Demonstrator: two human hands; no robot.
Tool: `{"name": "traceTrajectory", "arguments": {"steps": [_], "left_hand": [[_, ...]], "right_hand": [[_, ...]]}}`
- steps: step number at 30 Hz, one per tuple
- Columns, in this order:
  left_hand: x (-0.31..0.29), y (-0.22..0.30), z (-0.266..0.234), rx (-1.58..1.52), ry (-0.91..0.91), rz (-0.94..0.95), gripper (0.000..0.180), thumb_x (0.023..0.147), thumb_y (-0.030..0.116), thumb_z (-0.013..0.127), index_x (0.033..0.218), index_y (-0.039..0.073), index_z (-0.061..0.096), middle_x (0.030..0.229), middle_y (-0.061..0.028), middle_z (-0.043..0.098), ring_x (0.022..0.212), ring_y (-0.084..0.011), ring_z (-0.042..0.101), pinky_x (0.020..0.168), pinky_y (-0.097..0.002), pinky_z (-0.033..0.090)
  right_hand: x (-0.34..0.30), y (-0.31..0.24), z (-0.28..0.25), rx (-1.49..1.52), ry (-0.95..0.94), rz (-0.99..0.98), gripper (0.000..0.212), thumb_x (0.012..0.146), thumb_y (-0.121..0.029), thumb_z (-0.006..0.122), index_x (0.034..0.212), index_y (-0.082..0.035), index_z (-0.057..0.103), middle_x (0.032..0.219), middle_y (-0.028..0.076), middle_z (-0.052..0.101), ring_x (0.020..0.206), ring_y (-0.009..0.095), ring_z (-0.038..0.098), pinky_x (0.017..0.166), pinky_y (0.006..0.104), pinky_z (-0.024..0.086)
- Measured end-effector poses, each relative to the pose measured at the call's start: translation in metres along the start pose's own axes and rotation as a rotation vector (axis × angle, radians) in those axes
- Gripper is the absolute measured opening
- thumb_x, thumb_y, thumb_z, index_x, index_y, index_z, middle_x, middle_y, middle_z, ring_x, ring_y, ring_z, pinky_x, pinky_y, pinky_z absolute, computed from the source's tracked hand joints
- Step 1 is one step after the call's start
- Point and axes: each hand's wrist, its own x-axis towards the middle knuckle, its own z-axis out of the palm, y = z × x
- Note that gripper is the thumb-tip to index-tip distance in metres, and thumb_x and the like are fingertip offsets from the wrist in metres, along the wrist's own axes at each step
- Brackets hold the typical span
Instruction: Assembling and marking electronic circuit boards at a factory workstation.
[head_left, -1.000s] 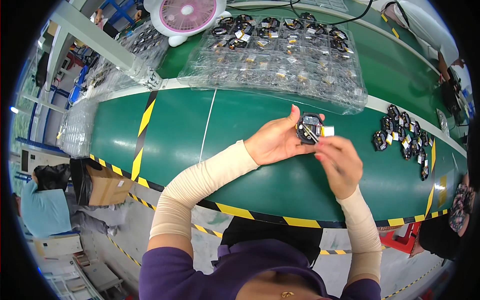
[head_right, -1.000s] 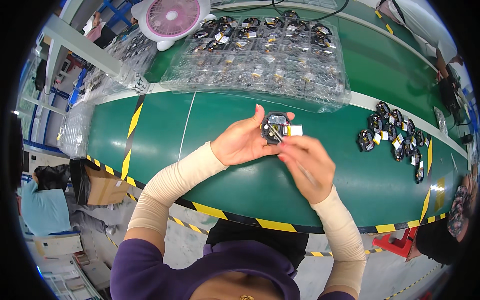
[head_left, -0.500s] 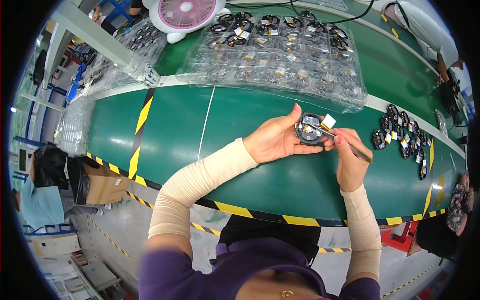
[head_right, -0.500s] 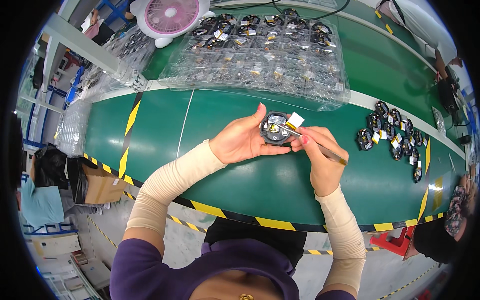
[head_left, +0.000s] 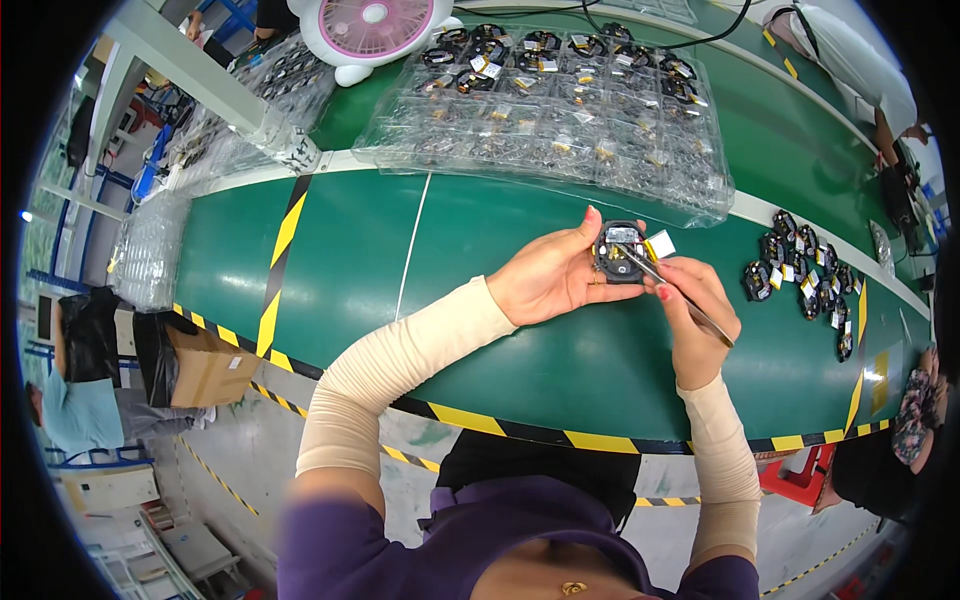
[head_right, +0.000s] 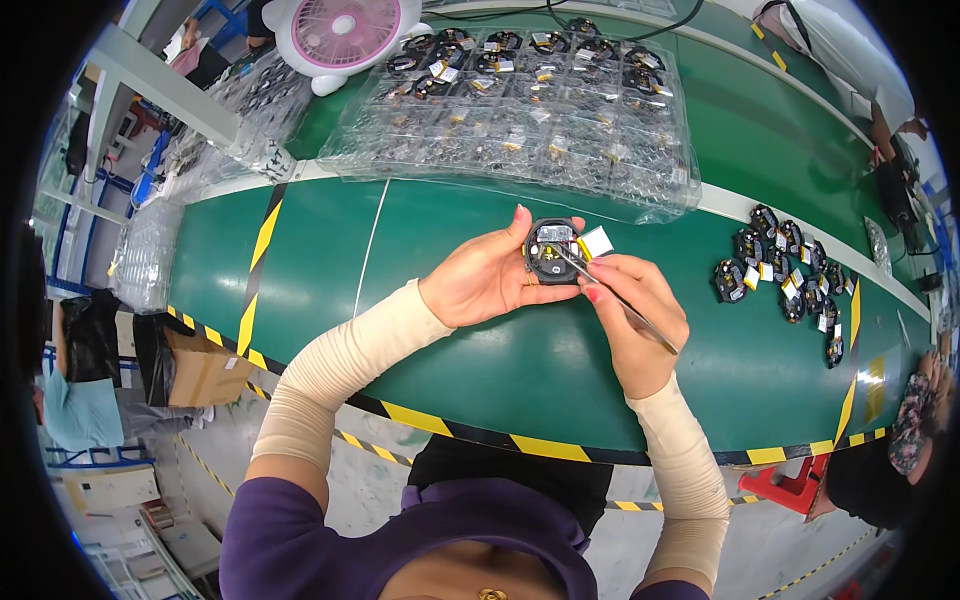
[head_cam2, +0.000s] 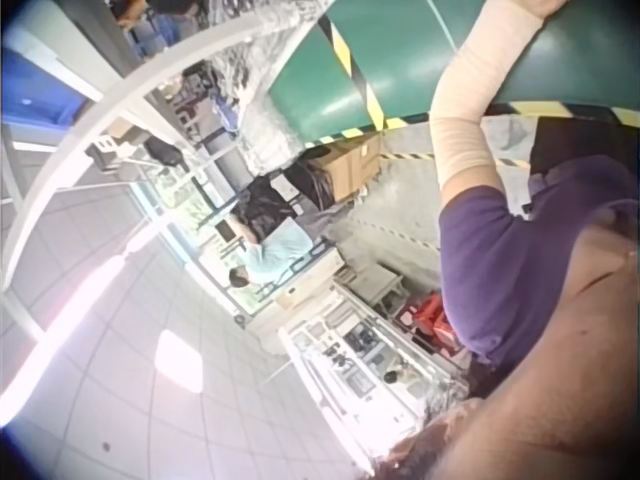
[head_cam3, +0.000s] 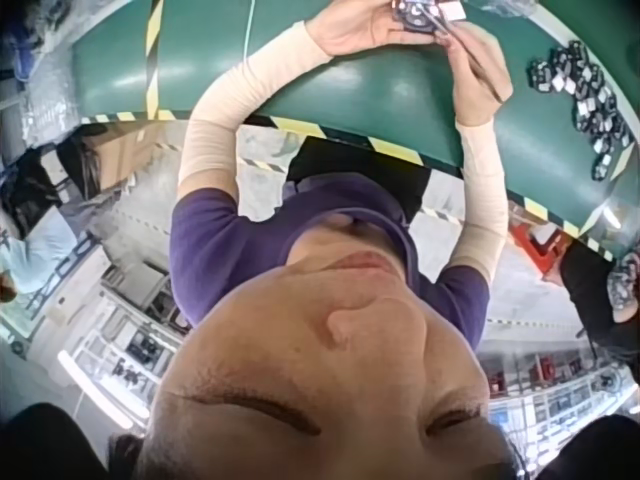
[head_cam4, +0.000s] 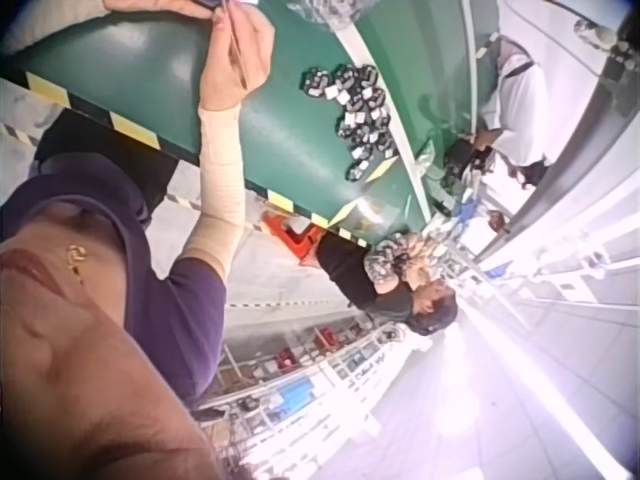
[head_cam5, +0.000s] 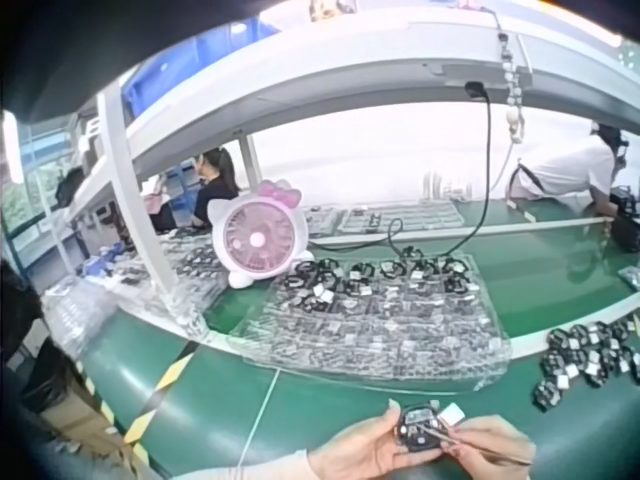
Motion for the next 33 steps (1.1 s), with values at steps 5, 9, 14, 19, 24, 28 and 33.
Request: {"name": "traceTrajectory", "arguments": {"steps": [5,9,14,19,24,28,33], "left_hand": [[0.0,0.001,-0.001,0.041,0.016,-0.005,0.056,0.095,0.044,0.026,0.129,0.0,0.036,0.125,-0.0169,0.046,0.113,-0.0268,0.051,0.098,-0.0411,0.043],[0.0,0.003,-0.004,0.114,0.071,-0.032,0.053,0.094,0.043,0.032,0.121,-0.002,0.042,0.115,-0.0163,0.054,0.104,-0.0273,0.057,0.092,-0.041,0.047],[0.0,0.002,-0.005,0.184,0.082,-0.04,0.054,0.093,0.045,0.033,0.12,-0.001,0.043,0.115,-0.0158,0.054,0.104,-0.0264,0.058,0.09,-0.0411,0.048],[0.001,0.002,-0.001,0.159,0.068,0.022,0.055,0.095,0.042,0.029,0.128,-0.001,0.037,0.12,-0.0159,0.051,0.108,-0.0269,0.054,0.094,-0.0421,0.045],[0.002,-0.002,-0.004,0.075,0.014,0.039,0.054,0.095,0.041,0.031,0.13,0.0,0.034,0.124,-0.0159,0.047,0.113,-0.0269,0.05,0.098,-0.0432,0.042],[0.003,0.0,0.0,0.086,-0.016,0.04,0.055,0.094,0.041,0.034,0.13,0.0,0.034,0.125,-0.0156,0.046,0.114,-0.0264,0.049,0.098,-0.0431,0.042],[-0.002,0.005,-0.007,0.13,0.001,0.015,0.055,0.094,0.041,0.033,0.128,-0.001,0.037,0.123,-0.0156,0.048,0.111,-0.0263,0.052,0.095,-0.0405,0.044]], "right_hand": [[0.002,-0.002,-0.001,0.08,-0.032,0.066,0.015,0.082,0.006,0.055,0.096,0.01,0.061,0.096,0.016,0.058,0.079,0.021,0.061,0.071,0.0287,0.052],[0.003,-0.004,-0.002,0.181,-0.04,0.155,0.016,0.082,0.006,0.053,0.095,0.01,0.061,0.095,0.016,0.058,0.078,0.022,0.062,0.07,0.0299,0.052],[0.002,-0.003,-0.002,0.242,-0.006,0.218,0.015,0.083,0.006,0.053,0.095,0.01,0.061,0.096,0.017,0.058,0.078,0.022,0.062,0.07,0.0312,0.053],[-0.001,-0.006,-0.001,0.095,0.002,0.088,0.015,0.084,0.005,0.052,0.096,0.009,0.06,0.099,0.017,0.057,0.079,0.023,0.062,0.071,0.0316,0.053],[-0.001,-0.004,-0.001,0.066,-0.012,0.054,0.015,0.084,0.006,0.052,0.096,0.01,0.06,0.1,0.017,0.056,0.081,0.023,0.062,0.073,0.032,0.053],[0.003,-0.003,-0.004,0.177,0.018,0.14,0.015,0.085,0.004,0.052,0.096,0.01,0.06,0.101,0.017,0.056,0.081,0.023,0.062,0.073,0.0318,0.053],[0.008,-0.002,-0.001,0.324,0.036,0.313,0.018,0.086,-0.003,0.053,0.096,0.01,0.06,0.1,0.018,0.057,0.08,0.024,0.062,0.071,0.0307,0.053]]}}
